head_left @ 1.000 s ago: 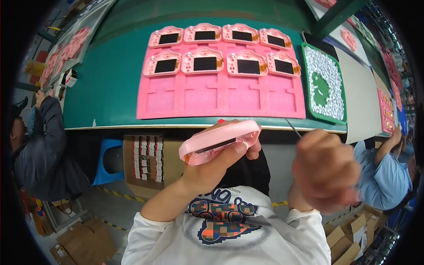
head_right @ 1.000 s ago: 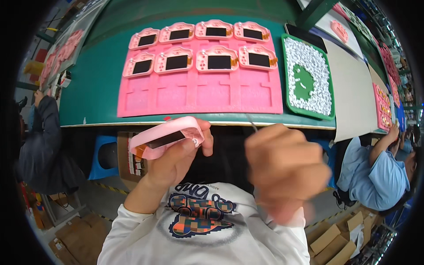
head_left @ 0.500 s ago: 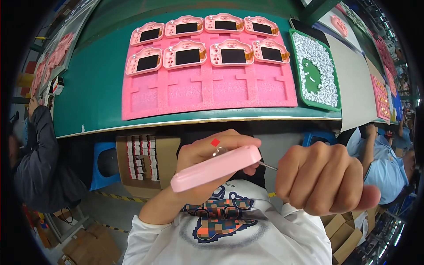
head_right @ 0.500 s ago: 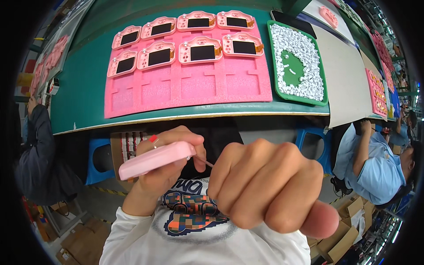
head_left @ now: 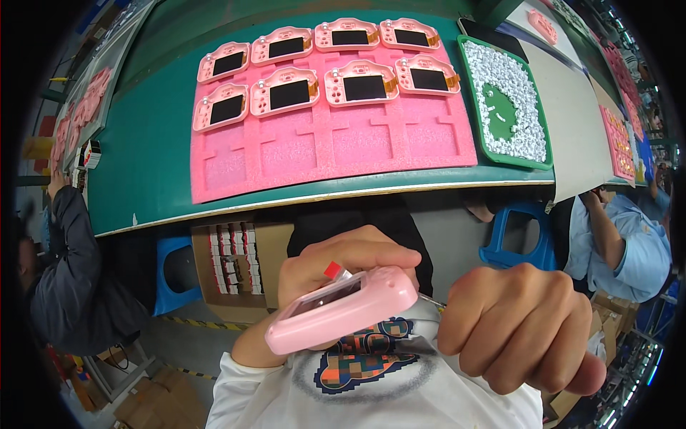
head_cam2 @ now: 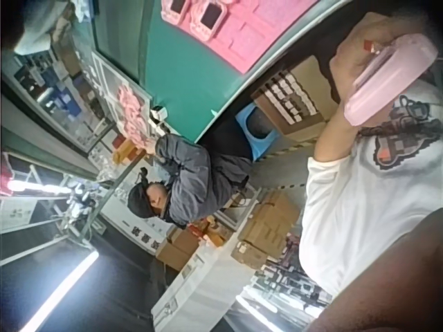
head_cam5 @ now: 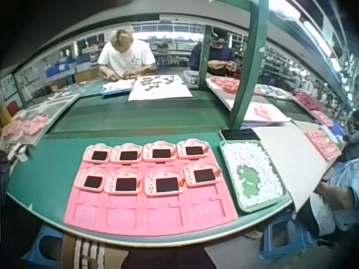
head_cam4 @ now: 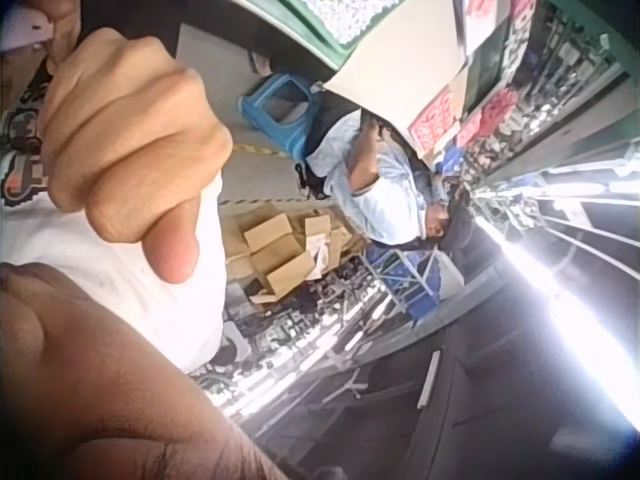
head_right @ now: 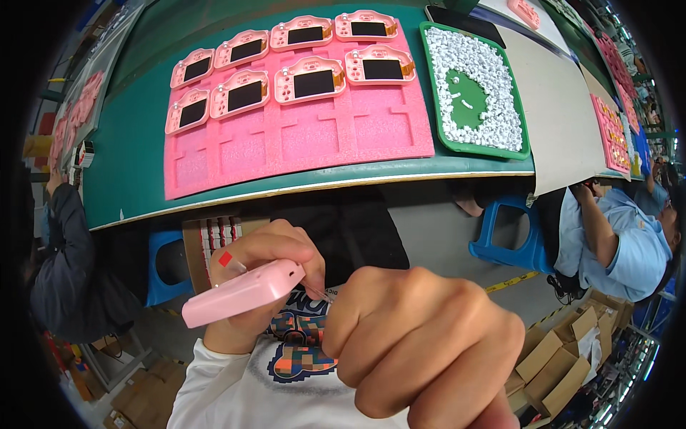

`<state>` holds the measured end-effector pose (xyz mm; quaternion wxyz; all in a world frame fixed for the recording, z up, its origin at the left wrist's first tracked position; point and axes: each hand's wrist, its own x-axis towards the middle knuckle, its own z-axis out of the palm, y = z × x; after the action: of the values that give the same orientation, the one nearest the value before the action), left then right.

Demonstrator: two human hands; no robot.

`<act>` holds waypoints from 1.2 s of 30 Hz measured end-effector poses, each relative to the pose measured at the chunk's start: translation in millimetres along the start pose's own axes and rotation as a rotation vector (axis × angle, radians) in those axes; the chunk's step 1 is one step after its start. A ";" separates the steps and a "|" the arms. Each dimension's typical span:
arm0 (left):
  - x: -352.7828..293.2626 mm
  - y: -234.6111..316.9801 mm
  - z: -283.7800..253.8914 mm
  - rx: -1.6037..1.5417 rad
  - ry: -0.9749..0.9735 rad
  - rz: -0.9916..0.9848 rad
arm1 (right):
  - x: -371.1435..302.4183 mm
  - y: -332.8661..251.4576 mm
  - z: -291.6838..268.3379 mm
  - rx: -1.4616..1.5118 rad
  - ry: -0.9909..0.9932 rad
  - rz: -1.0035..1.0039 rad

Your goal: Assembling toy cameras by placing electronic components and screens into plastic housings and then placing the units into a sorting tray.

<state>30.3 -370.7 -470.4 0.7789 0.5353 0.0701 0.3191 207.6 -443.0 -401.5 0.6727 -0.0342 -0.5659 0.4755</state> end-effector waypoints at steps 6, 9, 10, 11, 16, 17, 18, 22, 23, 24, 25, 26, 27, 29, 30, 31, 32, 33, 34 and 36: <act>0.3 -4.3 7.2 -0.120 0.010 0.015 | -1.5 1.1 -12.1 -0.010 -0.008 0.016; 1.7 -4.4 7.9 -0.140 0.013 0.014 | -3.2 7.0 -21.9 0.032 -0.033 -0.006; 2.0 -4.6 7.4 -0.142 0.012 0.007 | -3.8 8.6 -24.3 0.048 -0.042 -0.013; 2.2 -4.6 6.6 -0.144 0.011 0.002 | -4.2 10.2 -26.1 0.063 -0.052 -0.020; 0.9 -5.7 2.2 -0.168 0.036 -0.052 | -3.2 18.1 -29.5 0.160 -0.108 -0.064; 0.0 -5.4 1.2 -0.179 0.051 -0.073 | -2.2 20.1 -29.3 0.186 -0.121 -0.075; -0.7 -3.5 0.0 -0.189 0.068 -0.093 | -1.0 22.3 -28.9 0.214 -0.135 -0.088; -4.0 19.1 -23.3 0.123 0.089 -0.219 | -11.4 15.2 -17.9 0.186 0.022 -0.043; -5.9 25.7 -31.8 0.217 0.093 -0.265 | -14.3 13.8 -17.9 0.171 0.078 -0.021; -13.2 27.7 -46.8 0.292 0.151 -0.259 | -17.9 13.5 -20.3 0.189 0.074 -0.024; -19.3 33.7 -64.6 0.366 0.207 -0.252 | -20.5 12.4 -24.1 0.175 0.100 -0.018; -16.7 50.5 -78.1 0.639 0.224 -0.298 | -24.8 14.1 -29.3 0.154 0.128 -0.009; -19.3 58.8 -93.9 0.753 0.269 -0.297 | -29.2 16.0 -33.8 0.130 0.157 0.000; -20.9 79.3 -116.2 0.904 0.351 -0.364 | -33.4 21.0 -36.9 0.121 0.179 0.009; -15.9 88.9 -123.2 0.934 0.375 -0.431 | -35.3 22.2 -37.5 0.094 0.211 0.039; -13.5 94.8 -129.4 0.940 0.380 -0.432 | -36.8 24.5 -37.9 0.068 0.241 0.069; -11.6 99.6 -134.4 0.878 0.428 -0.484 | -38.2 26.9 -38.0 0.042 0.272 0.098; -10.8 103.4 -138.8 0.814 0.474 -0.535 | -39.5 29.4 -37.6 0.015 0.303 0.128; -9.6 105.1 -143.4 0.814 0.473 -0.534 | -40.7 30.9 -38.0 0.014 0.303 0.127; -9.3 105.6 -153.5 0.883 0.479 -0.540 | -42.9 33.7 -39.3 0.017 0.326 0.128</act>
<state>-90.8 -231.3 -443.8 0.4976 0.6857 0.5059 0.1617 222.5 -434.3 -466.5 0.7241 -0.1413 -0.4417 0.5104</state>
